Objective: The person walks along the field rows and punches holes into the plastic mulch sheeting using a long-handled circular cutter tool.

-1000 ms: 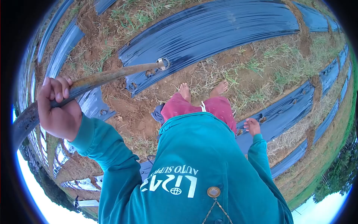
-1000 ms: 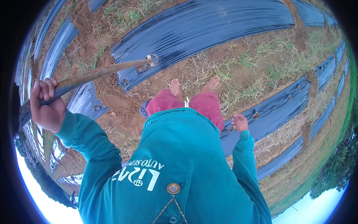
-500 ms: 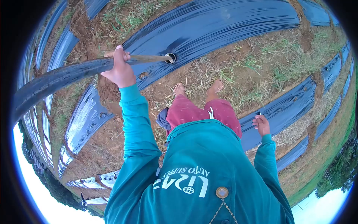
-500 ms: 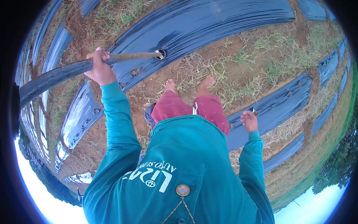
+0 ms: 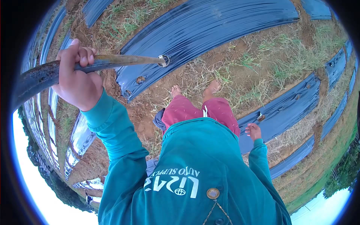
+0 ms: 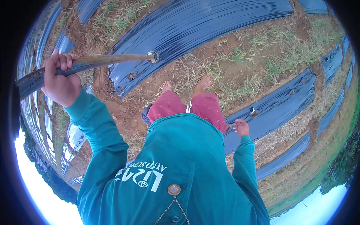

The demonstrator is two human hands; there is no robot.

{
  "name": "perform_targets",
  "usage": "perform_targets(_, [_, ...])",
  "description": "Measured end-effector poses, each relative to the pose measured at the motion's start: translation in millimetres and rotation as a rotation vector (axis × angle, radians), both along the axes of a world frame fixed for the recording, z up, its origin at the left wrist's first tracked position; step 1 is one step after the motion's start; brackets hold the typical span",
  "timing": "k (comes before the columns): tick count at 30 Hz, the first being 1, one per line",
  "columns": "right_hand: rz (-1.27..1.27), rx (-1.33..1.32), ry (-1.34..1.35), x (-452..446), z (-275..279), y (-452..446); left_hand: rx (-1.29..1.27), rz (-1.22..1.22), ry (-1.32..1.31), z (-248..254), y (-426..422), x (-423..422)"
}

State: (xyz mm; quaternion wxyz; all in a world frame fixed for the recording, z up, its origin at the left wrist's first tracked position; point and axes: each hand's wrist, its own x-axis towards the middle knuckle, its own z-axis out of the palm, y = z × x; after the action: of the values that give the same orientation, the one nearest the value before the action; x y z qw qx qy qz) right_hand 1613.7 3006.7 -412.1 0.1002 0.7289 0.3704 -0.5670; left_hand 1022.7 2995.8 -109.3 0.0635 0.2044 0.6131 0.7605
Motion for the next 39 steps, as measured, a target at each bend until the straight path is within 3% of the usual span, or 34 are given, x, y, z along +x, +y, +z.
perform_targets(7, [0.024, 0.086, 0.141, 8, -7, 76, -0.025, -0.138, -0.054, 59, 24, 17])
perform_targets(16, [0.008, 0.100, 0.163, 43, -3, 146, 0.030, -0.229, -0.023, 78, 66, 39])
perform_targets(20, [-0.038, 0.083, 0.093, 60, 10, 147, 0.046, -0.004, -0.011, 34, 101, 45])
perform_targets(22, [-0.053, 0.083, 0.086, 70, 11, 144, 0.096, 0.118, 0.030, -30, 128, 57])
perform_targets(24, [-0.062, 0.100, 0.081, 74, 24, 136, 0.051, 0.151, -0.008, -129, 151, 60])
perform_targets(26, [-0.070, 0.104, 0.068, 82, 31, 127, -0.047, 0.094, -0.038, -168, 155, 58])
perform_targets(33, [-0.099, 0.063, 0.014, 121, 27, 104, -0.072, -0.398, -0.087, -136, 171, 75])
perform_targets(37, [-0.118, 0.062, 0.050, 128, 21, 101, -0.096, -0.495, -0.110, -122, 195, 83])
perform_targets(39, [-0.168, 0.091, 0.065, 127, 16, 106, -0.080, -0.459, -0.034, -90, 208, 93])
